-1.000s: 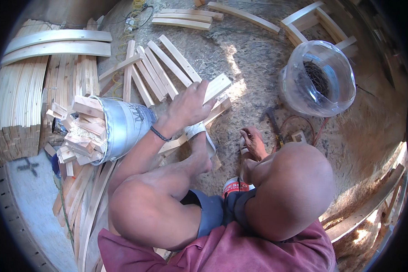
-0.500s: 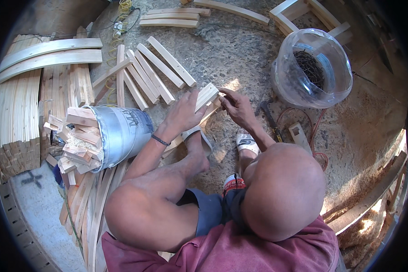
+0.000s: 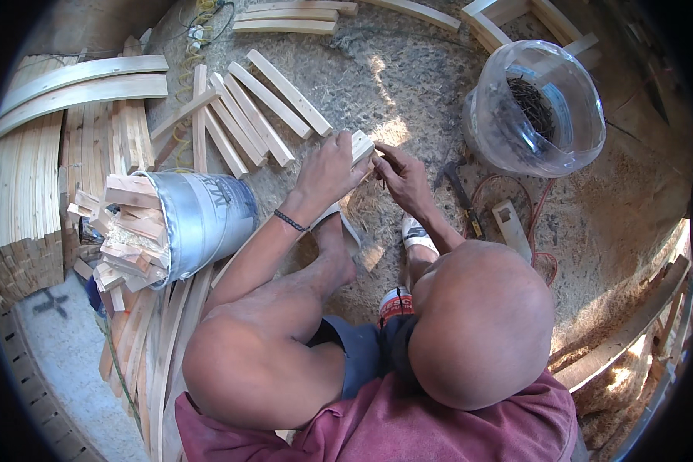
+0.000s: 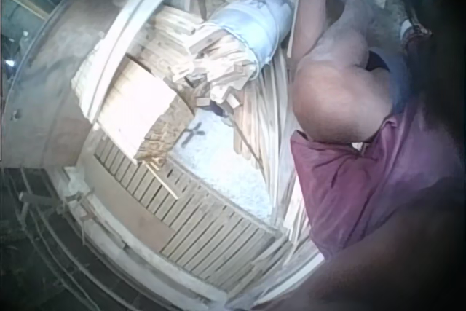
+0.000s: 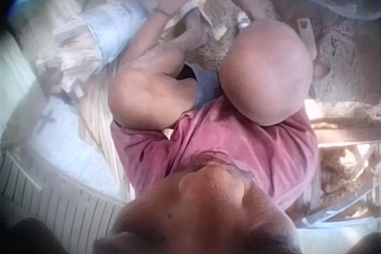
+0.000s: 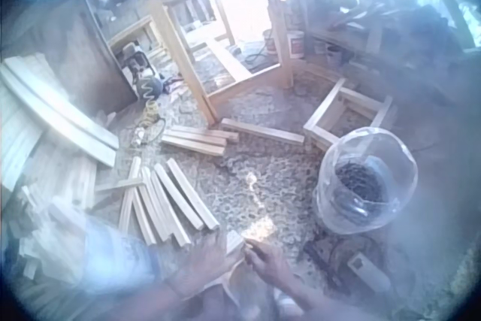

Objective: The person applies adhesive to wood pieces and hammers nails into a joint to assemble a frame.

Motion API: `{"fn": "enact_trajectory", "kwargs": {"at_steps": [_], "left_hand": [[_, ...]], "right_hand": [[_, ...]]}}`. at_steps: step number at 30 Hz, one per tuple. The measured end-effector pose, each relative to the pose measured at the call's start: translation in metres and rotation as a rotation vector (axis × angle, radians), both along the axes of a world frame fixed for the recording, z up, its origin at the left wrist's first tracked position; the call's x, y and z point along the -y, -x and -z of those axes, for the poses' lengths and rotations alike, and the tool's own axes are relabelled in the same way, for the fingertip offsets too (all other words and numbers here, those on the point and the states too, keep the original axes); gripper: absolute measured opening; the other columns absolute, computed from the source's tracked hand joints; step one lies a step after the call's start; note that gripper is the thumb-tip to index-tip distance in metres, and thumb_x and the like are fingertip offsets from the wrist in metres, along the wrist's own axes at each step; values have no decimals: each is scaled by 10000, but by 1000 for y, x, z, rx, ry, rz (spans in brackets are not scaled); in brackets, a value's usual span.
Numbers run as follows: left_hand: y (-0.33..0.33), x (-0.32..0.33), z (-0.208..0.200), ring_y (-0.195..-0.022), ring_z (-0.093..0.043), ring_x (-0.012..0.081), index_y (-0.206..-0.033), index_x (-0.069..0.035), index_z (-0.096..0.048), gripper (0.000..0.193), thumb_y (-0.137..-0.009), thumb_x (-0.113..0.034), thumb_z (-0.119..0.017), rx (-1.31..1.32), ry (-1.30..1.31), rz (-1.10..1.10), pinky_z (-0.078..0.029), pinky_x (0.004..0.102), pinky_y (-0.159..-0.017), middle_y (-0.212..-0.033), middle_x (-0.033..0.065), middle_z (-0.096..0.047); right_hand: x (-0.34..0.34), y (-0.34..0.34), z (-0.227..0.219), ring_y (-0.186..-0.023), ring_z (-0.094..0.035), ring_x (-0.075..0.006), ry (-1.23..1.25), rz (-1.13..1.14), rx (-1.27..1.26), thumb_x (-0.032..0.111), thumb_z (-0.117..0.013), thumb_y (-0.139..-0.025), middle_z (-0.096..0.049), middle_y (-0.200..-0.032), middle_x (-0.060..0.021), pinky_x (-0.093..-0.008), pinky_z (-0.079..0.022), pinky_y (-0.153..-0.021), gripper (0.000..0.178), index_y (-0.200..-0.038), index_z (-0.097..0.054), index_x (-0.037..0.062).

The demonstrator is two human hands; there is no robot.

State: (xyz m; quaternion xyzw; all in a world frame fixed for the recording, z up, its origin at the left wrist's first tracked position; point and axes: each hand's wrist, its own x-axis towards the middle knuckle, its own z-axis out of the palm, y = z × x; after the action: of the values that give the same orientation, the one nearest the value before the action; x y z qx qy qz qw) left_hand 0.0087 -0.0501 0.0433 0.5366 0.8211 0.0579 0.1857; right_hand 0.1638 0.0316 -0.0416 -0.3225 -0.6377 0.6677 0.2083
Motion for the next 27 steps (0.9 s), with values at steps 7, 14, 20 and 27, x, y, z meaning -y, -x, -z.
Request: {"fn": "enact_trajectory", "kwargs": {"at_steps": [7,14,20,27], "left_hand": [[2,2,9,-986,-665,496,-1261,118,-488,615,-912,-347,-687,-8,25,-11,-555,534,-838,-1046,346,-650],[0,0,3,-1018,-663,482,-1267,117,-493,620,-906,-347,-689,13,52,-34,-555,524,-847,-1095,341,-649],[-6,-6,0,-1072,-660,461,-1296,114,-466,695,-878,-380,-720,30,69,-38,-556,514,-876,-1138,330,-648],[-5,-3,-2,-964,-689,477,-1271,107,-462,687,-872,-382,-733,19,86,-34,-574,519,-816,-1051,330,-665]], "right_hand": [[2,-2,-2,-772,-698,-141,14,-12,-3,165,-676,-982,-763,-891,-132,-296,-543,-703,343,-1305,-680,49],[-1,-3,8,-826,-741,-197,-162,-20,-2,125,-681,-969,-770,-949,-157,-329,-570,-725,345,-1310,-675,76],[-17,-11,6,-717,-686,-141,35,74,124,174,-685,-976,-751,-904,-118,-295,-544,-645,256,-1197,-701,46],[-56,-7,-19,-818,-709,-159,142,93,-37,149,-589,-1030,-744,-1024,-124,-302,-579,-724,310,-1301,-630,4]]}}
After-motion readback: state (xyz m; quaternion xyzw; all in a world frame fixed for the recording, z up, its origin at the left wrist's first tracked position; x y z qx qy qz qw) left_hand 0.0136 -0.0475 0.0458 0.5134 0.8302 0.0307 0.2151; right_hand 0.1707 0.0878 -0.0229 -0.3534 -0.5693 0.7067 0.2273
